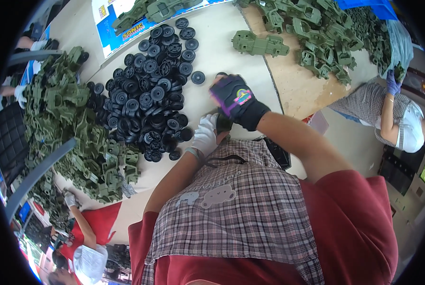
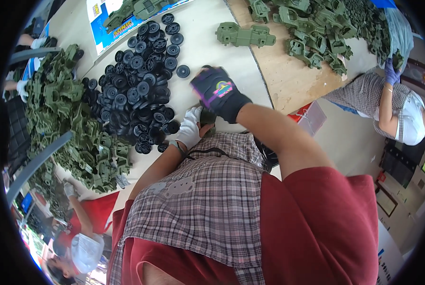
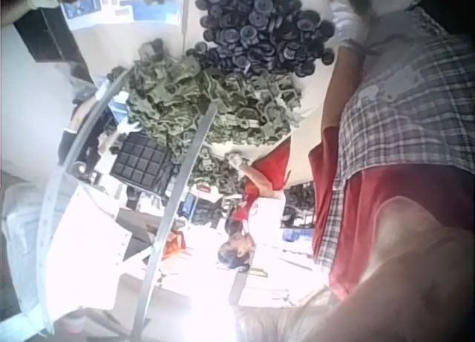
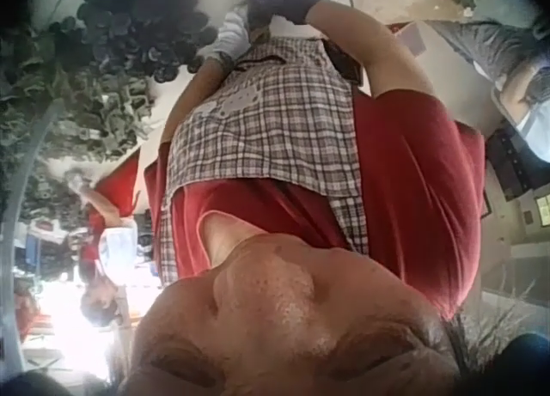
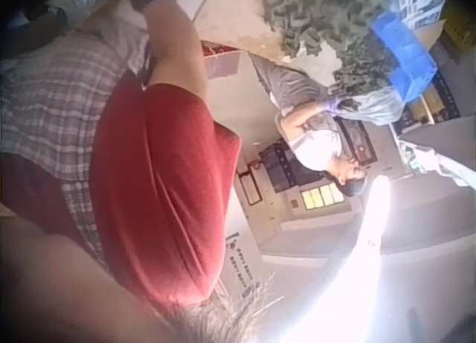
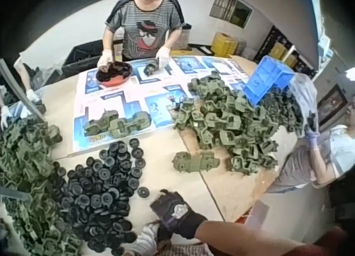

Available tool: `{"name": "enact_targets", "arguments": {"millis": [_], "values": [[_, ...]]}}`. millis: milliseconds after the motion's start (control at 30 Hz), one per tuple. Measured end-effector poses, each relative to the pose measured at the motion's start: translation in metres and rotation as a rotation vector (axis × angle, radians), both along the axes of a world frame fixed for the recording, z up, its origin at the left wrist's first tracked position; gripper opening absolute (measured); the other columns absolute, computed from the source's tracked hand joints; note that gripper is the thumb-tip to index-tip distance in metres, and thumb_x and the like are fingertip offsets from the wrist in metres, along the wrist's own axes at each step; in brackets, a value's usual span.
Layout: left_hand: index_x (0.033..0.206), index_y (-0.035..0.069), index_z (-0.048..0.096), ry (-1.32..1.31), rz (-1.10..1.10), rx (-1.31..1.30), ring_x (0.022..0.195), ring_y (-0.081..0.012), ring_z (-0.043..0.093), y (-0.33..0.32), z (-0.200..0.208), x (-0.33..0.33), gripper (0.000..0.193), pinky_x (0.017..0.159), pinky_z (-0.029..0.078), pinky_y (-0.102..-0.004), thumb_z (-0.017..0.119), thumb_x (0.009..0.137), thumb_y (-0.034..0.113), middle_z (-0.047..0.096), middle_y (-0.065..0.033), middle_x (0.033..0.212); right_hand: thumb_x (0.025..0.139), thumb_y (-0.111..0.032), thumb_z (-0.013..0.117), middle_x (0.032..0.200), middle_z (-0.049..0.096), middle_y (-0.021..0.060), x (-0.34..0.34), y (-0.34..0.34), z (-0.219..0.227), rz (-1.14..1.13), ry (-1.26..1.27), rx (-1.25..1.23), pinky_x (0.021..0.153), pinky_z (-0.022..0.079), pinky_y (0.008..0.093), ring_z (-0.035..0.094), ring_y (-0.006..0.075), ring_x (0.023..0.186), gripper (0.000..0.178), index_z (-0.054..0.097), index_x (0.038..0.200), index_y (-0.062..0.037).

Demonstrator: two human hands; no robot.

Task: The person assembles small green plastic components and attaches black plastic wheels by hand.

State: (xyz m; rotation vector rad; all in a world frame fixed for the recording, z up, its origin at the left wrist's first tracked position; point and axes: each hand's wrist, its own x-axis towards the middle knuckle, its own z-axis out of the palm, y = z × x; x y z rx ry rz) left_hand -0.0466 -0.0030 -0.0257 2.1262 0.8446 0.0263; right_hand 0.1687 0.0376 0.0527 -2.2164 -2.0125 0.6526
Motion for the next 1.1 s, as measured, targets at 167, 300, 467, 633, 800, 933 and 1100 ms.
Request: {"name": "enact_targets", "arguments": {"millis": [167,300,467,633,800,933,1100], "values": [[0.142,0.001,0.052,-0.05,-0.008,0.012,0.112,-0.0415,0.062,0.003,0.005,0.004,0.074,0.088,0.057,-0.0484,0.08,0.091,0.047,0.06,-0.02,0.127,0.084,-0.026,0.069,0.118,0.069,0.0087,0.005,-0.007,-0.007,0.525,-0.026,0.26,0.103,0.048,0.0519,0.064,0.0315,0.114,0.032,0.069,0.113,-0.0137],[0.14,0.005,0.055,-0.085,0.037,-0.073,0.116,-0.0417,0.059,0.008,0.009,0.005,0.067,0.095,0.053,-0.0501,0.081,0.091,0.043,0.06,-0.0197,0.127,0.087,-0.022,0.068,0.112,0.071,0.0118,-0.003,0.001,0.004,0.13,-0.085,0.065,0.099,0.05,0.0496,0.066,0.0334,0.109,0.032,0.069,0.118,-0.0118],[0.138,0.005,0.057,-0.057,0.089,-0.127,0.119,-0.0419,0.057,-0.007,0.01,0.006,0.063,0.102,0.048,-0.0504,0.082,0.09,0.038,0.06,-0.0199,0.127,0.098,-0.024,0.067,0.106,0.073,0.017,0.004,-0.01,-0.022,-0.289,0.276,0.328,0.093,0.053,0.0503,0.068,0.0376,0.104,0.022,0.07,0.112,-0.0076],[0.147,0.004,0.05,-0.189,0.597,-0.601,0.123,-0.031,0.062,-0.056,-0.005,0.024,0.073,0.1,0.051,-0.0425,0.085,0.092,0.037,0.064,-0.017,0.133,0.09,-0.012,0.073,0.11,0.069,0.0151,0.057,0.006,-0.03,0.007,0.32,0.392,0.089,0.055,0.0463,0.067,0.0362,0.1,0.04,0.068,0.13,-0.0109],[0.16,-0.001,0.037,-0.12,0.797,-1.124,0.111,-0.0211,0.069,-0.051,0.034,0.053,0.09,0.094,0.055,-0.0327,0.084,0.095,0.037,0.068,-0.0149,0.137,0.081,-0.014,0.077,0.112,0.069,0.017,0.074,0.022,-0.044,0.547,0.037,0.232,0.089,0.053,0.0493,0.067,0.0379,0.106,0.048,0.068,0.128,-0.0132],[0.158,0.0,0.04,0.04,0.536,-0.344,0.124,-0.0325,0.065,-0.066,0.016,-0.002,0.093,0.1,0.053,-0.0406,0.089,0.085,0.028,0.062,-0.0206,0.141,0.085,-0.018,0.075,0.114,0.07,0.019,0.083,0.015,-0.026,0.384,0.096,-0.049,0.096,0.053,0.0497,0.066,0.04,0.112,0.04,0.069,0.123,-0.0099],[0.16,0.018,0.046,0.155,0.015,0.447,0.15,-0.0489,0.037,0.036,0.108,0.041,0.102,0.118,0.036,-0.0598,0.091,0.069,0.019,0.041,-0.0237,0.161,0.087,-0.015,0.077,0.112,0.069,0.02,0.116,-0.05,0.014,0.222,0.561,0.213,0.094,0.053,0.0487,0.064,0.0425,0.108,0.039,0.066,0.123,-0.0029]]}}
